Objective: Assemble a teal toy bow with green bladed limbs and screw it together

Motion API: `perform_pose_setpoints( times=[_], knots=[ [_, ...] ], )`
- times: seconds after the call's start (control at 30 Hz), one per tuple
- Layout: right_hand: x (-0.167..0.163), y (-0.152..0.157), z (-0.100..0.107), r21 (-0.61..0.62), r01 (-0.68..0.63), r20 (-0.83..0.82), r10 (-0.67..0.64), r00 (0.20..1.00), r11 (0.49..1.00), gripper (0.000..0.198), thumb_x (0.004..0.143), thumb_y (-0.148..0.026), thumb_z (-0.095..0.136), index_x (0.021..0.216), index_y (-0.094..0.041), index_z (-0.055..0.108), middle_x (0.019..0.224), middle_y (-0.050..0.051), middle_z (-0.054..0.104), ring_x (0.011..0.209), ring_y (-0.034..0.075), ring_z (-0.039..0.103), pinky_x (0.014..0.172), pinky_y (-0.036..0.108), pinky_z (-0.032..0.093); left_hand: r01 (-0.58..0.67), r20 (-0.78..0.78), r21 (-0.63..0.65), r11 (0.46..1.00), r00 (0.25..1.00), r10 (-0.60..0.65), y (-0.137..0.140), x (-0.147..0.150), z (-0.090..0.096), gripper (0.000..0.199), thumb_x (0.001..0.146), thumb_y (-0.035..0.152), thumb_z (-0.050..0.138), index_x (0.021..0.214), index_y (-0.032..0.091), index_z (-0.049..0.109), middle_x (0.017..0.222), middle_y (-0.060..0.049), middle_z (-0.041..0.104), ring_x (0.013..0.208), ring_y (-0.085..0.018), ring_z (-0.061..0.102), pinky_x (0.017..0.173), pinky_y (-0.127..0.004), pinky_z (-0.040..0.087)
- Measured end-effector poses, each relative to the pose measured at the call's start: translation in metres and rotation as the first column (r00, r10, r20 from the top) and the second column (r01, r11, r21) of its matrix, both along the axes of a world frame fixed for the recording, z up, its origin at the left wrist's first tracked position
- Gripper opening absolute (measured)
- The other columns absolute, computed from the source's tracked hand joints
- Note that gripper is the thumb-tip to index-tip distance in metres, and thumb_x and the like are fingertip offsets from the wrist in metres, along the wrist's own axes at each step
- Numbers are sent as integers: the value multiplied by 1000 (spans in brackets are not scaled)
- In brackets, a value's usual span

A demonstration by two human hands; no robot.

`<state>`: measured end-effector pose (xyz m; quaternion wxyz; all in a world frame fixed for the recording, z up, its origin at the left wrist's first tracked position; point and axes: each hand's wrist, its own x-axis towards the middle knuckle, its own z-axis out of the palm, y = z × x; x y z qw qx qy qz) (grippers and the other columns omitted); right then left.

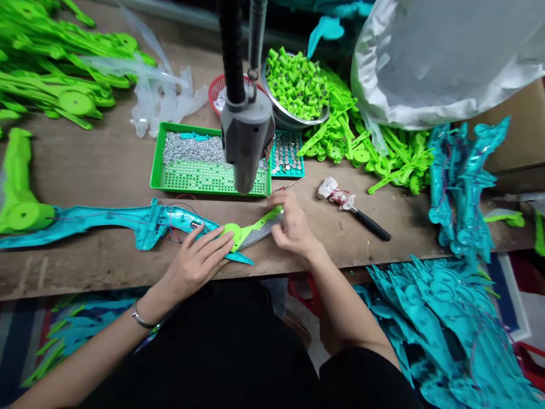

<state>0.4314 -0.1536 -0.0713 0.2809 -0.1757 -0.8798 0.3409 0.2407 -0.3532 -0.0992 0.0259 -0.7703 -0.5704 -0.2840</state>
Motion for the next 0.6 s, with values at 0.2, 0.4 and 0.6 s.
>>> perform_pose_setpoints(
  times=[0.2, 0.4, 0.6],
  knots=[
    [-66, 0, 26, -292, 168, -191, -229, 954, 942, 71, 71, -36, 83, 127, -33, 39, 119, 4, 56, 106, 20, 61, 91, 40, 58, -59, 46, 7, 998, 997, 59, 1, 6, -5, 35, 93, 4, 53, 126, 10, 60, 134, -16, 64, 131, -29, 56, 114, -53, 37],
    [-90, 8, 48, -376, 104, -189, -187, 964, 921, 60, 77, -34, 77, 127, -31, 43, 98, 0, 66, 88, 17, 66, 78, 36, 58, -137, 39, -17, 990, 990, 138, 3, 9, -4, 35, 90, 7, 59, 124, 13, 63, 137, -10, 64, 131, -33, 54, 112, -55, 40],
    [-109, 7, 59, -395, 118, -357, -271, 894, 911, 42, 78, -30, 73, 113, -27, 51, 75, -6, 63, 65, 12, 59, 63, 30, 52, -167, 75, -18, 986, 983, 168, 4, 11, -6, 34, 90, 8, 60, 123, 16, 64, 136, -8, 65, 129, -30, 56, 113, -52, 39]
  ],
)
